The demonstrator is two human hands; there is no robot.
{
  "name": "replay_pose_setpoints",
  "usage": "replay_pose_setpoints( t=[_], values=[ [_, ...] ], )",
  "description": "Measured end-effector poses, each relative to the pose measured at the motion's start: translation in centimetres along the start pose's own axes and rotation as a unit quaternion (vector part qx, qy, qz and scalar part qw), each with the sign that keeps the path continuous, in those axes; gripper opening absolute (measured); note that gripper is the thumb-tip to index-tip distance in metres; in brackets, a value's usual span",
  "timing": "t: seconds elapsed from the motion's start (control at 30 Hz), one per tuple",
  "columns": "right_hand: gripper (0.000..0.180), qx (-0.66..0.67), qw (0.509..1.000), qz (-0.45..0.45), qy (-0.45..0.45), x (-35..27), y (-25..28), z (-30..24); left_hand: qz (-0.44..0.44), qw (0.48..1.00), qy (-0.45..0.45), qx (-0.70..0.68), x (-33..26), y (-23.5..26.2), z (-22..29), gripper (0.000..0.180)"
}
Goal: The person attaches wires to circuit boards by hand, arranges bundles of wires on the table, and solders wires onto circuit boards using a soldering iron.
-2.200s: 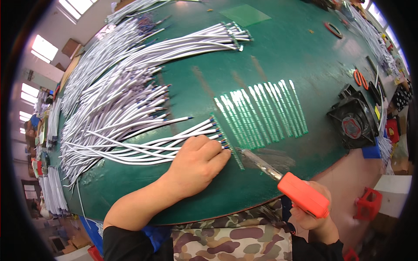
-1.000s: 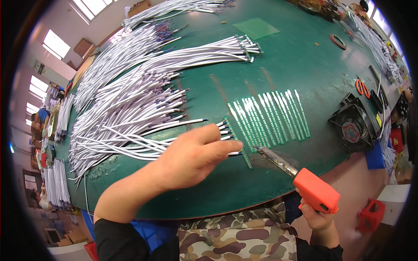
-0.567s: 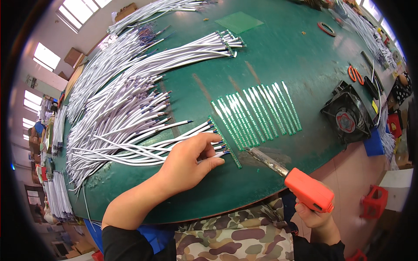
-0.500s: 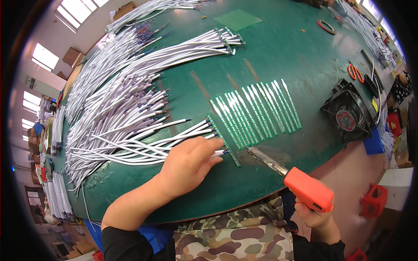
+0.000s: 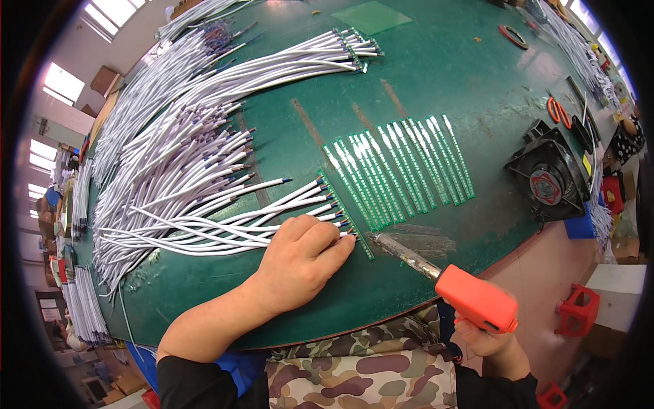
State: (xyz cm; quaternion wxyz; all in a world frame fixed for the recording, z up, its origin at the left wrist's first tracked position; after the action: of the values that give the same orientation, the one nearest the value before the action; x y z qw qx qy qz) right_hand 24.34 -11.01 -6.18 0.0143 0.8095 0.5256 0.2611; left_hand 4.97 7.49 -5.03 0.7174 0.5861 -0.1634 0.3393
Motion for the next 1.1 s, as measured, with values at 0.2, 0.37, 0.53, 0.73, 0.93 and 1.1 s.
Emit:
replay_pose_setpoints(
  t=[0.2,0.37,0.53,0.73,0.93,1.1],
  values=[
    [0.056,-0.026,0.999,-0.007,0.021,0.3,-0.6,0.1,0.008,1.0,0.004,-0.008,0.0,-0.1,-0.1,0.032],
    [0.058,-0.038,0.997,0.003,0.067,0.5,-0.9,-0.3,0.003,1.0,0.0,-0.002,0.2,-0.2,-0.1,0.031],
    [0.059,-0.041,0.997,-0.011,0.065,0.8,-1.2,-0.4,-0.006,1.0,0.002,-0.004,0.2,-0.3,-0.2,0.031],
    [0.047,-0.053,0.998,0.013,0.034,1.3,-1.5,-0.8,-0.011,1.0,0.007,-0.006,0.2,-0.3,-0.2,0.03],
    [0.053,-0.069,0.995,-0.007,0.068,1.7,-1.6,-1.3,-0.013,1.0,0.004,0.0,0.4,-0.3,-0.1,0.03],
    [0.053,-0.076,0.995,-0.005,0.071,1.6,-1.5,-1.4,-0.012,1.0,0.002,0.0,0.4,-0.3,0.0,0.03]
  ],
)
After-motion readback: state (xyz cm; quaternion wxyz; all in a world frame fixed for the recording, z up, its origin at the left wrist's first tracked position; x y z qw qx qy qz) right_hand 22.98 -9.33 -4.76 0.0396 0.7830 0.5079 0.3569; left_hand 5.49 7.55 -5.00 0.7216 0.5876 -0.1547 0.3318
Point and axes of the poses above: each hand's wrist, its own x-axis towards the middle knuckle, its own y-axis out of the back of the hand, z = x × y, the point moved 8 cm from there along x, towards the middle knuckle, and after that the axes turned 15 degrees about z, right-handed, at the moved point
